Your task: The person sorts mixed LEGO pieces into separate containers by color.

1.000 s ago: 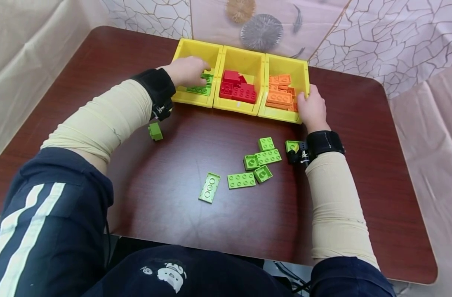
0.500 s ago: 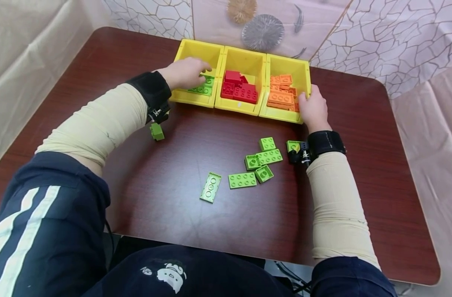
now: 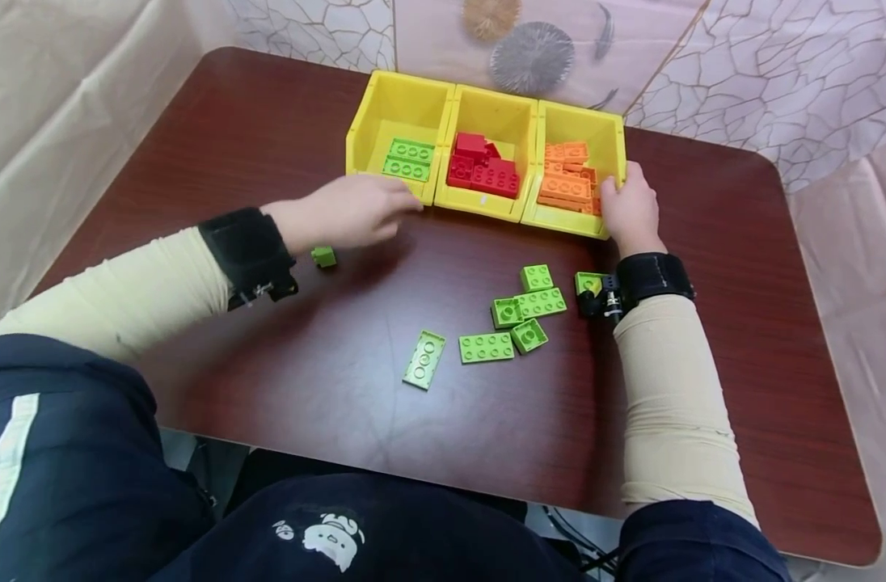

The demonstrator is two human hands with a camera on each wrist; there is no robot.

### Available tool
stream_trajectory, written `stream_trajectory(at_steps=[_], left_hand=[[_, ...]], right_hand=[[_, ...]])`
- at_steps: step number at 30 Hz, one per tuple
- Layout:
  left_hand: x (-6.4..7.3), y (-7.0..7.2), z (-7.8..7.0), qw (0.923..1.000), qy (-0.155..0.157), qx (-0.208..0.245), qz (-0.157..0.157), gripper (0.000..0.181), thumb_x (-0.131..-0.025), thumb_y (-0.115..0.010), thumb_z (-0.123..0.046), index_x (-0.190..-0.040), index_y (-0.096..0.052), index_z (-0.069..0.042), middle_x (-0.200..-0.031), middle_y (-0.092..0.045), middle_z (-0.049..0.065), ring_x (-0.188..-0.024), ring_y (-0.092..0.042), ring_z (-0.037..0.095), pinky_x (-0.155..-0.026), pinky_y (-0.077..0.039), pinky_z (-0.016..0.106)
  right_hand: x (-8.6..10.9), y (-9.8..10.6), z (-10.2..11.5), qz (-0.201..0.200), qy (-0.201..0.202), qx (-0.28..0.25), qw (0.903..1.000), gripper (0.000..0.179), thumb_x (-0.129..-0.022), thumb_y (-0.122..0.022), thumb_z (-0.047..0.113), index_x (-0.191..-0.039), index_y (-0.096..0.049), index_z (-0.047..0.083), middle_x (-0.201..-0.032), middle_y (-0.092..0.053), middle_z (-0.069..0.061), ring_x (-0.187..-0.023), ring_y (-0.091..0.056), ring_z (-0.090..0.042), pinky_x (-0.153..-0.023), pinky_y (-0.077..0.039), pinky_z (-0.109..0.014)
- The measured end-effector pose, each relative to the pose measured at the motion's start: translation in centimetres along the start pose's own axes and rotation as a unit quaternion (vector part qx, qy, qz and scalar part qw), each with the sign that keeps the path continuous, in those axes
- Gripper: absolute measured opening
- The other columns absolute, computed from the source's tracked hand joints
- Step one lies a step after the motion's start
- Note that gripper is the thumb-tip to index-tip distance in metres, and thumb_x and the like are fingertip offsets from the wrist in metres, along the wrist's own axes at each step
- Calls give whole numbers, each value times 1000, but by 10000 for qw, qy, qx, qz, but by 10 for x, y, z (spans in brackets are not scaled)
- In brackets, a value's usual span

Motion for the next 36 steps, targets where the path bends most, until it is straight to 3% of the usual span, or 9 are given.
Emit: stream_trajectory(at_steps=[4, 9, 14, 17, 21, 29, 36], left_hand=[[14, -18, -30, 9959, -890, -177, -31, 33, -86, -60, -10, -118, -61, -2, -111, -61, 13, -104, -55, 29, -90, -42, 43], [25, -37, -70, 9825, -1823, -356, -162, 25, -88, -56, -8, -112, -65, -6, -106, -62, 7, -100, -56, 25, -85, -43, 40], [42, -50, -112, 9515, -2967, -784, -243, 26, -88, -56, -7, -113, -64, -12, -110, -60, 5, -102, -54, 22, -83, -42, 36], [49, -57, -125, 9350, -3410, -924, -300, 23, -89, -56, -11, -110, -63, -14, -112, -58, 3, -102, -54, 21, -83, -41, 34], [52, -63, -127, 9322, -3465, -1020, -222, 20, -89, -55, -13, -107, -63, -15, -113, -57, 3, -104, -52, 21, -84, -40, 33], [50, -59, -113, 9464, -3038, -1094, -95, 16, -91, -57, -15, -105, -65, -13, -109, -58, 5, -105, -52, 22, -84, -40, 35], [54, -57, -97, 9587, -2533, -1224, 414, 29, -88, -59, -8, -116, -62, -13, -114, -58, 6, -109, -51, 23, -87, -40, 37]], right_hand=[[-2, 4, -3, -83, 19, 82, 9999, 54, -97, -26, 37, -146, -24, 15, -130, -47, -17, -110, -48, -32, -91, -39, -45], [-2, 5, -7, -59, -26, 106, 9999, 54, -97, -26, 38, -146, -24, 14, -131, -46, -17, -110, -47, -33, -90, -39, -46], [-3, 3, -8, 12, -91, 67, 9999, 55, -97, -26, 39, -147, -23, 15, -133, -45, -17, -111, -47, -32, -91, -40, -45], [-5, 3, -8, 20, -125, 33, 9999, 55, -97, -26, 39, -147, -22, 15, -135, -44, -16, -112, -47, -31, -92, -39, -45], [-6, 2, -7, 70, -162, 17, 9998, 55, -97, -26, 39, -147, -22, 17, -136, -44, -15, -113, -46, -30, -92, -39, -44], [-4, -2, -4, 78, -96, 56, 9999, 54, -97, -26, 39, -147, -22, 17, -135, -44, -15, -113, -46, -30, -91, -39, -44], [-5, -3, -2, 51, -65, 77, 9999, 54, -97, -26, 39, -147, -23, 17, -135, -45, -15, -113, -47, -30, -91, -40, -44]])
Point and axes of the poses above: each hand's wrist, its own x-axis away from the middle knuckle, its own y-axis out of the back of the hand, z = x × y, the point moved 5 cm from there along -x, towards the middle knuckle
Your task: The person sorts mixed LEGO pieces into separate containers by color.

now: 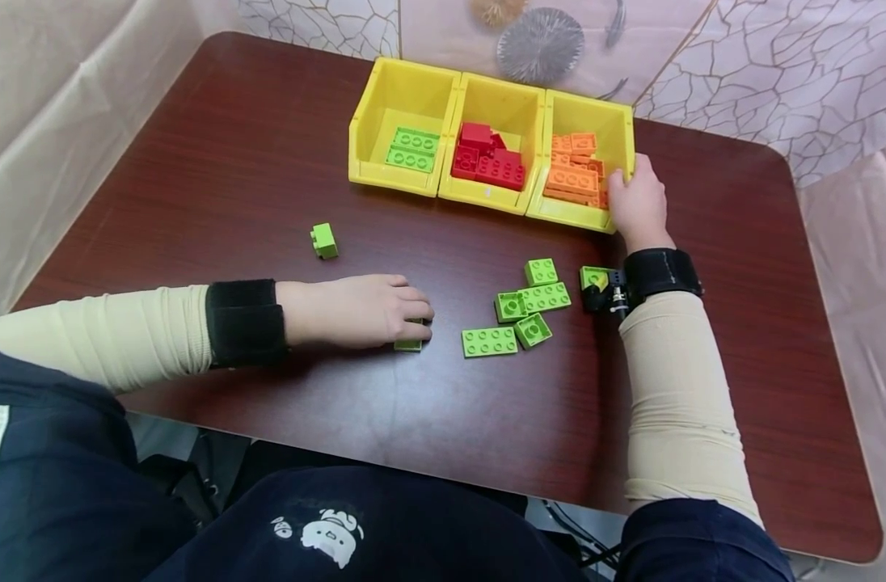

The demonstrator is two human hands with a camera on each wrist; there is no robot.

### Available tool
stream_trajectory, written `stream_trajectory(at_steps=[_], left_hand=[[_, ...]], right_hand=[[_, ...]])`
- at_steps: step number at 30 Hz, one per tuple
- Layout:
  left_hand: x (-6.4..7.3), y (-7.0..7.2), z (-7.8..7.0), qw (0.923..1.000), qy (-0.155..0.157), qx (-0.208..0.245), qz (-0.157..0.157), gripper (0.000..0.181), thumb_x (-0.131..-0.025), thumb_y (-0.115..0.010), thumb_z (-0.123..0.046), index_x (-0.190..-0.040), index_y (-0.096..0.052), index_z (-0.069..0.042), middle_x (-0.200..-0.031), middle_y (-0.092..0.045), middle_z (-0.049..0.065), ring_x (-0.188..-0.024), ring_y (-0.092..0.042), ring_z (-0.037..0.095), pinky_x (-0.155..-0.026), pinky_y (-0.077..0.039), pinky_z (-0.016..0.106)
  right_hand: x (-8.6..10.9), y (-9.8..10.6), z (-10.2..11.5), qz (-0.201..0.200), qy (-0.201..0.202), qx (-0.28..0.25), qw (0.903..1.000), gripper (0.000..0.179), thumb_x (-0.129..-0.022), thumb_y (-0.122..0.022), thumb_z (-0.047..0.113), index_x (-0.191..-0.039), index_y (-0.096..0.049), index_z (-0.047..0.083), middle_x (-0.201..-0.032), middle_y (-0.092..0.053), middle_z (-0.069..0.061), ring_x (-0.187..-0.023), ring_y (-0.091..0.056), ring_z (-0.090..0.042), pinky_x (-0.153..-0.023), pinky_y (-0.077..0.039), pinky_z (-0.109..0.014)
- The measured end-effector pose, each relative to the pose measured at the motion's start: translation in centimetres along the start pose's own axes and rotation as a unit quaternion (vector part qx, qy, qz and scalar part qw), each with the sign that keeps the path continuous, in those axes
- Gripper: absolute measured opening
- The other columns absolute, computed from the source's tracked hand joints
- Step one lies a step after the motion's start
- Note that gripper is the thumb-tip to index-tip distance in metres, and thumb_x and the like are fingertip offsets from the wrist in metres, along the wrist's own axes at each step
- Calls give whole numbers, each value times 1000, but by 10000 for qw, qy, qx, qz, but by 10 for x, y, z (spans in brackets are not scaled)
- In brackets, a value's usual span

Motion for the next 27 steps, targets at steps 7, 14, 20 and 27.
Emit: stream_trajectory(at_steps=[7, 14, 20, 27], left_hand=[[0, 12, 23, 9987, 423, 45, -296, 24, -85, -59, -9, -108, -65, -8, -96, -61, 6, -91, -56, 24, -77, -44, 38], [2, 54, 109, 9798, 1918, 351, -443, 35, -82, -70, -18, -113, -60, -6, -98, -62, 9, -87, -57, 27, -78, -46, 41], [-2, 61, 182, 9539, 2986, 297, 53, 35, -87, -60, -18, -117, -55, -2, -101, -57, 16, -90, -53, 34, -75, -45, 49], [-19, 45, 243, 9114, 4005, 664, 670, 37, -91, -51, -20, -123, -50, 0, -114, -53, 20, -105, -50, 35, -86, -41, 55]], right_hand=[[0, 2, 0, 9, -52, -38, 10000, 55, -97, -26, 40, -147, -23, 18, -135, -45, -14, -113, -47, -30, -91, -40, -44], [3, 1, -1, -77, 9, -66, 9999, 54, -97, -26, 39, -146, -24, 18, -131, -47, -15, -111, -48, -30, -91, -40, -44], [4, 2, -1, -93, 15, -73, 9999, 53, -97, -27, 38, -147, -24, 18, -131, -47, -15, -111, -48, -31, -93, -38, -45], [5, 1, 1, -120, 72, -94, 9999, 52, -98, -28, 38, -146, -25, 17, -130, -48, -15, -109, -49, -30, -92, -39, -43]])
Point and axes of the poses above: each hand's wrist, its own x-axis away from the middle knuckle, its own y-axis out of the back of the hand, z = x × y, the point moved 5 cm from there along -x, towards the middle knuckle
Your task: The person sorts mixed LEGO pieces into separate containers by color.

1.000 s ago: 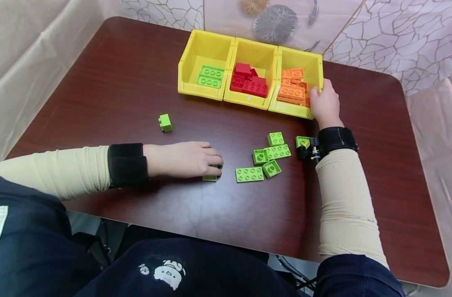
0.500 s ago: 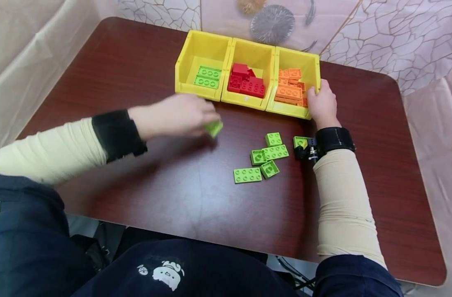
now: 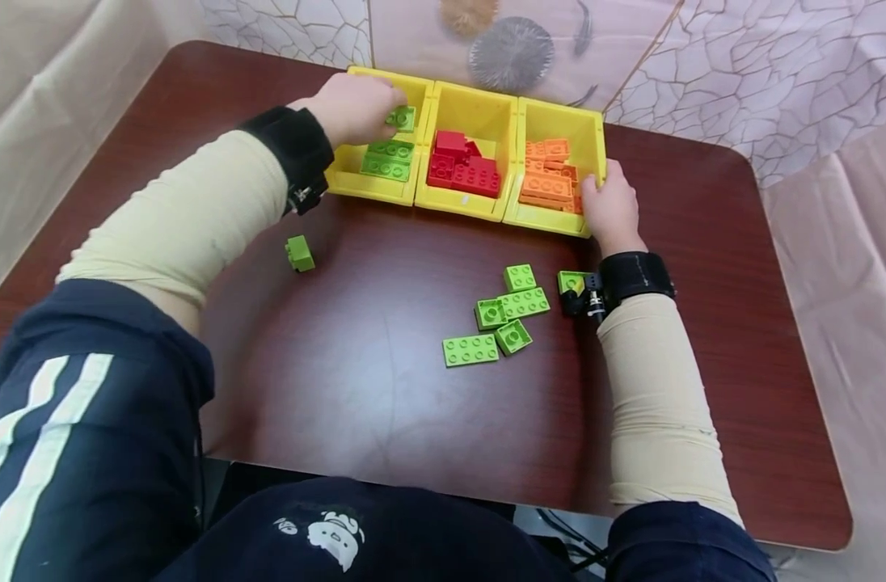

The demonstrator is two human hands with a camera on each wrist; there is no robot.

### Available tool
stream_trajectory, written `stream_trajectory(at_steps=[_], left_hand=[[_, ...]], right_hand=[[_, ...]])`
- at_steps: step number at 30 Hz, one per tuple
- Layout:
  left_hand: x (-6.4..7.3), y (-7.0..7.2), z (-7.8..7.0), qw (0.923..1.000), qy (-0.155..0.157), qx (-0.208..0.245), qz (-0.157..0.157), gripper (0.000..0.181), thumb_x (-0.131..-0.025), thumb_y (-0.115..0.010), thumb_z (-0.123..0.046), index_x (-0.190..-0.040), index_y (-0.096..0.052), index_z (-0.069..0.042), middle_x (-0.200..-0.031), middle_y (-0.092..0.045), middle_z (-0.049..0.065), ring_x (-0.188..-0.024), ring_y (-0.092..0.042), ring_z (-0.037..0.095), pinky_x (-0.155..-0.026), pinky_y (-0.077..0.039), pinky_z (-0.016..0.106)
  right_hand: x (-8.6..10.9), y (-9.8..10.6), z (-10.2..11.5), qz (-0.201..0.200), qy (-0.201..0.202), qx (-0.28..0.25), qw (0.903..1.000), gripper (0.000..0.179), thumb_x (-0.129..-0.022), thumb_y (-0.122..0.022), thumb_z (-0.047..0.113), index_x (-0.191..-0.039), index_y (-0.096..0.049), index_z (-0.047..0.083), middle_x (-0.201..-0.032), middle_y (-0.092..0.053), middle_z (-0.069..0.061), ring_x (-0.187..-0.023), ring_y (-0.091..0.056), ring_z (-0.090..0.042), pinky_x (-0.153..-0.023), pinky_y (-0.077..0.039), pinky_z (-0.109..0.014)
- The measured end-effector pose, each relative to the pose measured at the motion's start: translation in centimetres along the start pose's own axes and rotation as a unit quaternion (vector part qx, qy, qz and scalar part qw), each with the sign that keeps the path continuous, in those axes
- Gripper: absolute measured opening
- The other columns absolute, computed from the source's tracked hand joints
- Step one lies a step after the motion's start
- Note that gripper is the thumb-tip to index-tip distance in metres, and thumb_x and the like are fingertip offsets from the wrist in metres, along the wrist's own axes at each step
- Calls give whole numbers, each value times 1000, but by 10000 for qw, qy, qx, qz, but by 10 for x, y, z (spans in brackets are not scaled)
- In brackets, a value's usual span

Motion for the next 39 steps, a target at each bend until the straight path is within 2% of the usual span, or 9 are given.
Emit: stream_trajectory(at_steps=[7, 9, 12, 15, 19, 21, 27, 33, 39], left_hand=[[-35, -9, 5, 9970, 332, 211, 670, 39, -92, -47, -17, -126, -49, 2, -121, -53, 21, -105, -49, 34, -95, -36, 50], [-41, -12, 6, 9950, 291, 322, 903, 41, -91, -47, -15, -127, -49, 4, -123, -52, 22, -106, -48, 34, -96, -35, 50], [-49, -18, 9, 9912, 35, 542, 1207, 40, -88, -48, -12, -123, -51, 7, -119, -53, 23, -102, -47, 33, -95, -35, 47], [-55, -23, 11, 9858, -137, 820, 1459, 42, -88, -48, -13, -124, -50, 10, -121, -51, 25, -105, -46, 34, -98, -33, 45], [-54, -28, 18, 9792, 51, 1077, 1721, 50, -93, -47, -20, -132, -42, 11, -134, -43, 27, -120, -41, 36, -103, -28, 46], [-52, -29, 19, 9770, 115, 1129, 1803, 50, -95, -44, -21, -133, -41, 10, -134, -43, 27, -120, -40, 35, -104, -28, 46], [-45, -26, 13, 9798, -56, 929, 1771, 44, -96, -32, -12, -133, -40, 11, -137, -39, 29, -126, -35, 39, -106, -23, 46], [-34, -18, 6, 9886, -96, 975, 1145, 43, -97, -29, -8, -134, -39, 10, -138, -37, 28, -129, -32, 40, -106, -24, 47], [-4, -13, -1, 9892, -280, 1210, 782, 41, -97, -32, -8, -132, -43, 9, -136, -42, 26, -126, -37, 39, -104, -27, 47]], right_hand=[[1, 0, -2, 18, -77, -54, 10000, 53, -98, -29, 38, -147, -24, 18, -132, -48, -13, -110, -49, -28, -92, -40, -43], [1, 0, -1, 9, -67, -51, 10000, 53, -98, -29, 38, -147, -24, 18, -132, -48, -13, -109, -50, -28, -91, -40, -42], [1, 0, -1, 5, -83, -49, 10000, 52, -98, -29, 38, -147, -24, 19, -131, -48, -13, -108, -50, -28, -91, -41, -42], [1, 0, -2, -20, -77, -45, 10000, 52, -98, -29, 38, -147, -24, 19, -131, -49, -13, -108, -51, -28, -90, -42, -42], [1, 0, 0, -33, -44, -32, 10000, 52, -98, -29, 38, -147, -24, 20, -130, -49, -13, -106, -51, -28, -89, -42, -42], [2, -1, 1, -33, -53, -29, 10000, 52, -98, -28, 38, -147, -24, 20, -129, -50, -13, -106, -51, -28, -89, -42, -42], [3, -2, 1, 18, -64, -34, 10000, 53, -98, -28, 39, -147, -23, 20, -130, -49, -13, -106, -51, -28, -89, -42, -41], [0, 0, -3, -32, -23, -21, 10000, 53, -97, -29, 39, -147, -24, 19, -128, -50, -13, -106, -51, -28, -90, -42, -42], [-1, -1, -2, 21, -80, -39, 10000, 54, -97, -28, 39, -147, -23, 19, -131, -48, -13, -109, -49, -28, -92, -40, -42]])
Point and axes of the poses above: each hand's wrist, its own x-axis away from the middle knuckle, its own y-axis out of the back of the hand, z = x × y, the point moved 5 cm from there along -x, towards the middle knuckle
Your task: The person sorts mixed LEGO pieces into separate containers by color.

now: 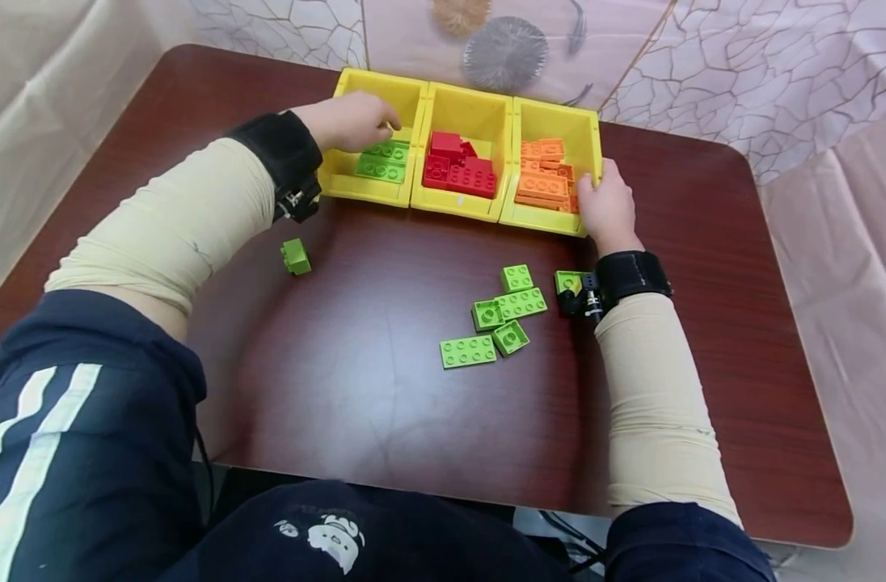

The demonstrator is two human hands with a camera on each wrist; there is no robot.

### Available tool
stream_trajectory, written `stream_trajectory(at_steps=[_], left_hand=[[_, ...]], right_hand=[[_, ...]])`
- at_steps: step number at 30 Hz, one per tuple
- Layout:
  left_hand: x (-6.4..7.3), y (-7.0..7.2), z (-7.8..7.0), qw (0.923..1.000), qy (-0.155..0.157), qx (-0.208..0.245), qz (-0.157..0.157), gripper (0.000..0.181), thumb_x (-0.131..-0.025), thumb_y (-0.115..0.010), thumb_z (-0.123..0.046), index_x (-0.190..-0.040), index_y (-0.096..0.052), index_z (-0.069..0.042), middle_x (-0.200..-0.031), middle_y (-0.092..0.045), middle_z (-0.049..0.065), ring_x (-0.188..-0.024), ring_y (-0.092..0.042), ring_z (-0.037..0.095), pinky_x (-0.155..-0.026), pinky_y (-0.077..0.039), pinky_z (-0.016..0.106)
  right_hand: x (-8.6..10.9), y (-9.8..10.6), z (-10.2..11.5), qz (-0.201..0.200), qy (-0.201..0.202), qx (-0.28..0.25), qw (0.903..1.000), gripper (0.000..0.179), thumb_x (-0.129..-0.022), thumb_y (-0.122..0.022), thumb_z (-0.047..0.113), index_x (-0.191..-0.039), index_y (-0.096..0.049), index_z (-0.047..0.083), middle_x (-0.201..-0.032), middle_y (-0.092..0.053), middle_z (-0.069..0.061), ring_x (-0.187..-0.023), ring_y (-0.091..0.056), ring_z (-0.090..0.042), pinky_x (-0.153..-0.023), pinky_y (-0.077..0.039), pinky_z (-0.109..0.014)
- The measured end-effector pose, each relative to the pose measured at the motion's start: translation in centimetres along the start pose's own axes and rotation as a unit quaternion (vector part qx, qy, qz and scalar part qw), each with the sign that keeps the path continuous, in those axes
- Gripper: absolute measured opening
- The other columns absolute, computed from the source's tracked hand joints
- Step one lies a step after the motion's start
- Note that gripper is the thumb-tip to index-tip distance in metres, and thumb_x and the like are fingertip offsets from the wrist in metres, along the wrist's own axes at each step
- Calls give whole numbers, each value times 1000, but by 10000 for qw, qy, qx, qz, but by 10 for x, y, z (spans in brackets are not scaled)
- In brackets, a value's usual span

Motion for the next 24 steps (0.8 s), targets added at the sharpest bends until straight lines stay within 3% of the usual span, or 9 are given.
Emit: stream_trajectory(at_steps=[4, 12, 19, 24], left_hand=[[22, -9, -7, 9999, -36, -48, -103, 39, -97, -36, -11, -131, -47, 4, -133, -47, 23, -118, -44, 34, -101, -31, 47], [56, -33, -39, 9970, -606, -249, -414, 36, -95, -44, -13, -127, -54, 0, -127, -54, 19, -119, -47, 31, -100, -35, 45], [76, -62, -86, 9893, -1144, -596, -678, 33, -93, -53, -19, -123, -58, -6, -116, -59, 12, -107, -54, 26, -90, -43, 42], [92, -92, -138, 9750, -1763, -1149, -716, 28, -92, -53, -26, -114, -60, -10, -103, -61, 5, -89, -57, 22, -73, -49, 35]], right_hand=[[0, 1, 1, 18, 22, -3, 10000, 54, -97, -28, 38, -147, -24, 18, -132, -48, -13, -110, -48, -29, -93, -39, -43], [1, 2, 1, 33, 25, 7, 10000, 55, -97, -27, 38, -147, -23, 17, -132, -47, -14, -111, -47, -29, -94, -38, -43], [1, 2, 1, -2, 47, 40, 10000, 54, -97, -27, 38, -146, -24, 16, -131, -47, -15, -111, -48, -30, -92, -39, -44], [1, 1, 3, 32, 66, 57, 10000, 55, -97, -26, 39, -146, -24, 16, -130, -47, -16, -110, -48, -30, -91, -39, -44]])
Point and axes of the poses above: each hand's wrist, its own x-axis away from the middle knuckle, its own y-axis out of the back of the hand, z = x × y, the point moved 5 cm from there along -x, towards the middle knuckle
